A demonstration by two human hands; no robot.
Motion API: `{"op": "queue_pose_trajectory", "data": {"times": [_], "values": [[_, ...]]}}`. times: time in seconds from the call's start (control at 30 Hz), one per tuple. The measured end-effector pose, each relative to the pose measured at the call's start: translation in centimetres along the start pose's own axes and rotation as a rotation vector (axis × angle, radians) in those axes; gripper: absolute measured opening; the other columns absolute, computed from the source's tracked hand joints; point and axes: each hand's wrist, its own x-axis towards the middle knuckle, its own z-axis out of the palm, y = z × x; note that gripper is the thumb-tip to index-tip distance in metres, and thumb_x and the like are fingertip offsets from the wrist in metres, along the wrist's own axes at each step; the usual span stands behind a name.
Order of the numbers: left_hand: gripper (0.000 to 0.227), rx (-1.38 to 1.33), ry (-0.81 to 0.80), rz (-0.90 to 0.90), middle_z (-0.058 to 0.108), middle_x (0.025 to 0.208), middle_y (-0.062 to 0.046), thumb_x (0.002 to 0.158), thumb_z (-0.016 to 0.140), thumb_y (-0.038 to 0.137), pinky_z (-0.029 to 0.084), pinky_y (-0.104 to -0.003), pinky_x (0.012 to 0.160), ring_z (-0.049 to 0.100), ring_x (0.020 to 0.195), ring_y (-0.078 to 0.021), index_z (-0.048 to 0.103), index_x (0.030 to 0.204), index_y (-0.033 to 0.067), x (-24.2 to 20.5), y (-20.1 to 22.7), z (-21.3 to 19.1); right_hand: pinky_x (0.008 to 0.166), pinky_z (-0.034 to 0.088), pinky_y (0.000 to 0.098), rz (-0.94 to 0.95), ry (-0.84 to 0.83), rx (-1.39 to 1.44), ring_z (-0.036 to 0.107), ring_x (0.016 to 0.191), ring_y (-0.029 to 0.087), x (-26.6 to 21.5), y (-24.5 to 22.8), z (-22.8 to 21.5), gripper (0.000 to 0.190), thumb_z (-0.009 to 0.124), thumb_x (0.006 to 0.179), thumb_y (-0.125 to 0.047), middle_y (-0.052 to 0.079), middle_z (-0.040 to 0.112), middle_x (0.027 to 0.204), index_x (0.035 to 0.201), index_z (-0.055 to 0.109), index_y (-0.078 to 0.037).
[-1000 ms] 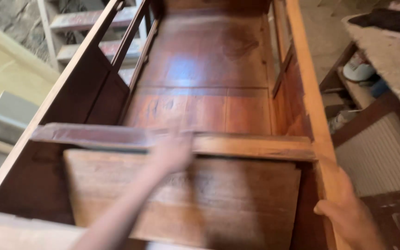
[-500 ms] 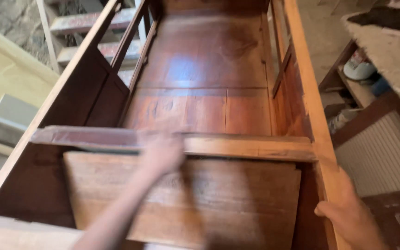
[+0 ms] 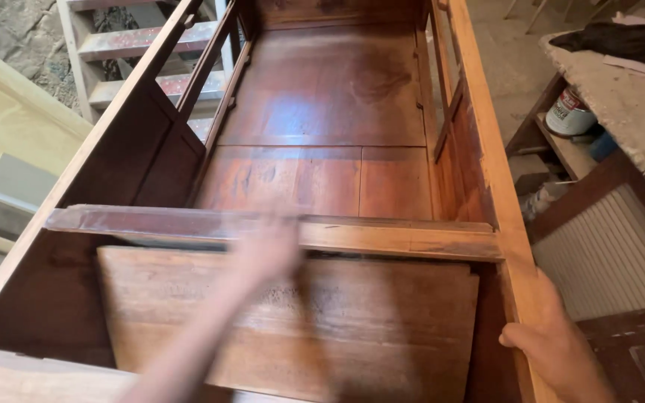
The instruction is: Sanding and wiping down the wooden frame of a cabinet in a workshop
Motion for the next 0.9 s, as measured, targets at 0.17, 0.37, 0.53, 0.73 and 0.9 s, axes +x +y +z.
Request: {"op": "queue_pose_trajectory", "data": {"times": [0.17, 0.37, 0.53, 0.73, 0.9], "values": [[0.056, -0.197, -0.319, -0.190, 0.010, 0.171, -0.013, 0.090, 0.039, 0.036, 0.008, -0.084, 0.109, 0.002, 0.159, -0.0407, 0.043, 0.144, 0.0225, 1.6, 6.0, -6.8, 0.114, 0.034, 0.0415, 0.060, 0.000, -0.049, 0.049, 0.134, 0.028, 0.6, -0.3, -0.1, 0.109, 0.071, 0.064, -0.001, 0.002, 0.052, 0.150, 0.161, 0.030, -0.026], [0.052, -0.511, -0.007, 0.229, 0.019, 0.170, -0.006, 0.093, 0.040, 0.034, 0.004, -0.081, 0.115, 0.012, 0.159, -0.0351, 0.053, 0.143, 0.0307, 3.7, 19.4, -9.5, 0.108, 0.037, 0.0432, 0.123, -0.006, -0.024, 0.053, 0.127, 0.032, -0.9, -1.4, -0.2, 0.104, 0.070, 0.067, 0.001, 0.009, 0.059, 0.138, 0.160, 0.035, -0.027], [0.039, -0.076, 0.106, 0.108, 0.033, 0.150, -0.050, 0.084, 0.056, 0.017, 0.058, -0.052, 0.045, 0.072, 0.092, -0.0530, 0.062, 0.118, -0.0008, 0.8, 0.9, -1.4, 0.112, 0.037, 0.0401, 0.108, -0.035, 0.101, 0.053, 0.131, 0.025, -1.2, -3.1, -0.5, 0.103, 0.065, 0.068, 0.006, 0.005, 0.059, 0.143, 0.161, 0.035, -0.025], [0.039, -0.201, -0.036, 0.095, 0.028, 0.166, -0.027, 0.088, 0.057, 0.021, 0.056, -0.052, 0.063, 0.016, 0.156, -0.0479, 0.063, 0.125, 0.0105, 3.4, 14.8, -5.8, 0.105, 0.040, 0.0404, 0.081, -0.014, -0.044, 0.057, 0.121, 0.031, -0.7, -2.0, -0.7, 0.105, 0.068, 0.065, -0.001, 0.006, 0.062, 0.134, 0.160, 0.036, -0.033], [0.044, -0.498, 0.225, 0.309, 0.049, 0.161, 0.002, 0.093, 0.049, 0.039, 0.025, -0.070, 0.111, 0.046, 0.146, -0.0218, 0.062, 0.134, 0.0441, 3.0, 21.0, -9.2, 0.108, 0.039, 0.0394, -0.051, -0.015, 0.123, 0.054, 0.125, 0.024, 0.2, 0.8, 0.3, 0.104, 0.065, 0.062, 0.011, 0.008, 0.059, 0.140, 0.159, 0.039, -0.017]]}}
